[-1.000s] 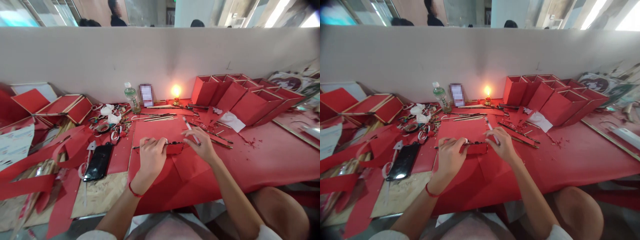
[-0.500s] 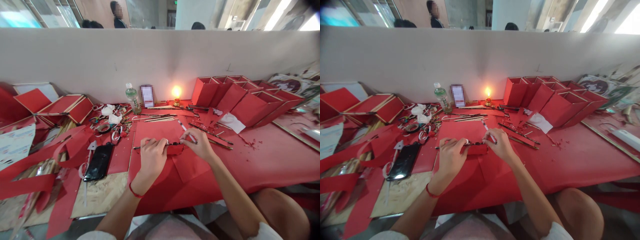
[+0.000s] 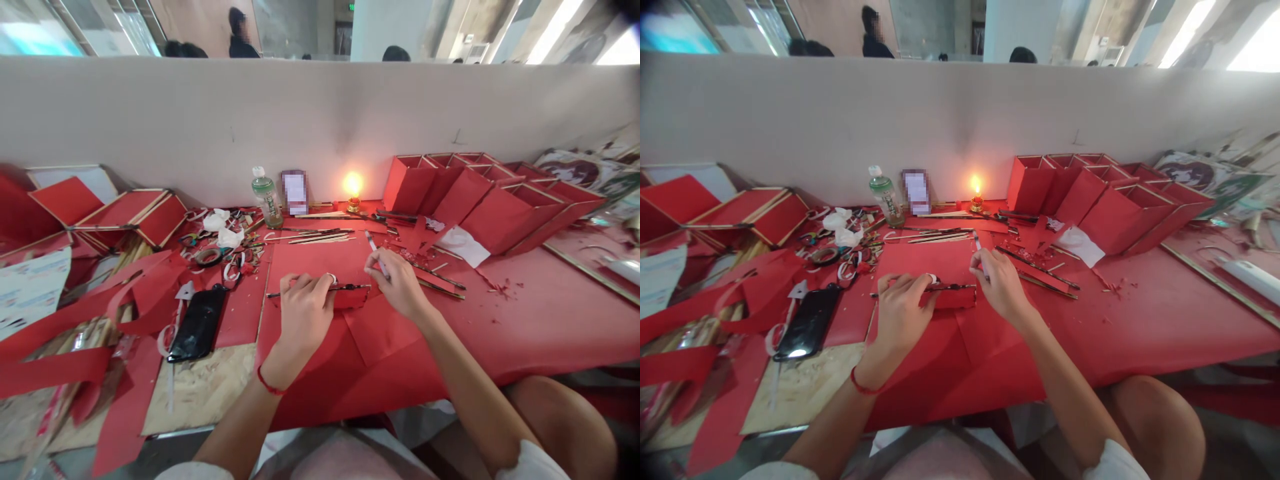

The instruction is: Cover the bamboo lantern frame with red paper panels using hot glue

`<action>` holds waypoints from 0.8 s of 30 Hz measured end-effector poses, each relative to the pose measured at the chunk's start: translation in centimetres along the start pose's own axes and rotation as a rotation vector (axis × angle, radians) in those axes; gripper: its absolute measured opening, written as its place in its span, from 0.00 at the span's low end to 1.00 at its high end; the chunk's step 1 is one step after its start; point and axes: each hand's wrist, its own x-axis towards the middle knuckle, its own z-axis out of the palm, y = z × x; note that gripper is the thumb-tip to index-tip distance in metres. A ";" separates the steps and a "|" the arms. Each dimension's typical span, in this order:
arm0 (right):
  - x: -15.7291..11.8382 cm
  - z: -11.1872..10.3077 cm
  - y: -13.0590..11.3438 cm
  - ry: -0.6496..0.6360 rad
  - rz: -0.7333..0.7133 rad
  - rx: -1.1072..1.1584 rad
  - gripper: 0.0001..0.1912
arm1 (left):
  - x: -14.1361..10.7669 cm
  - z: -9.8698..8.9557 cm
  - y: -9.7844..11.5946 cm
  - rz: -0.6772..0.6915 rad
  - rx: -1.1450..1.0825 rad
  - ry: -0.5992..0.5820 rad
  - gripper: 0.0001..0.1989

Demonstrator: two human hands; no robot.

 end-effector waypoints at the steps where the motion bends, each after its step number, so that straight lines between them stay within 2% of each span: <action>1: 0.1 -0.1 0.1 0.008 0.000 -0.002 0.04 | 0.0 0.0 0.0 -0.001 -0.008 0.002 0.08; 8: 0.5 -0.5 1.4 0.122 -0.007 -0.058 0.03 | -0.1 -0.3 -0.1 -0.019 -0.030 -0.011 0.11; 13: 0.5 -1.5 3.7 0.231 0.102 -0.073 0.02 | -0.1 -0.4 0.1 -0.034 -0.025 -0.010 0.12; 19: -0.2 -3.1 6.4 0.444 0.228 -0.112 0.04 | -0.2 -0.6 0.1 -0.039 -0.012 -0.007 0.15; 24: -0.3 -3.6 5.7 0.576 0.211 -0.160 0.04 | -0.2 -0.6 0.1 -0.022 -0.026 -0.016 0.16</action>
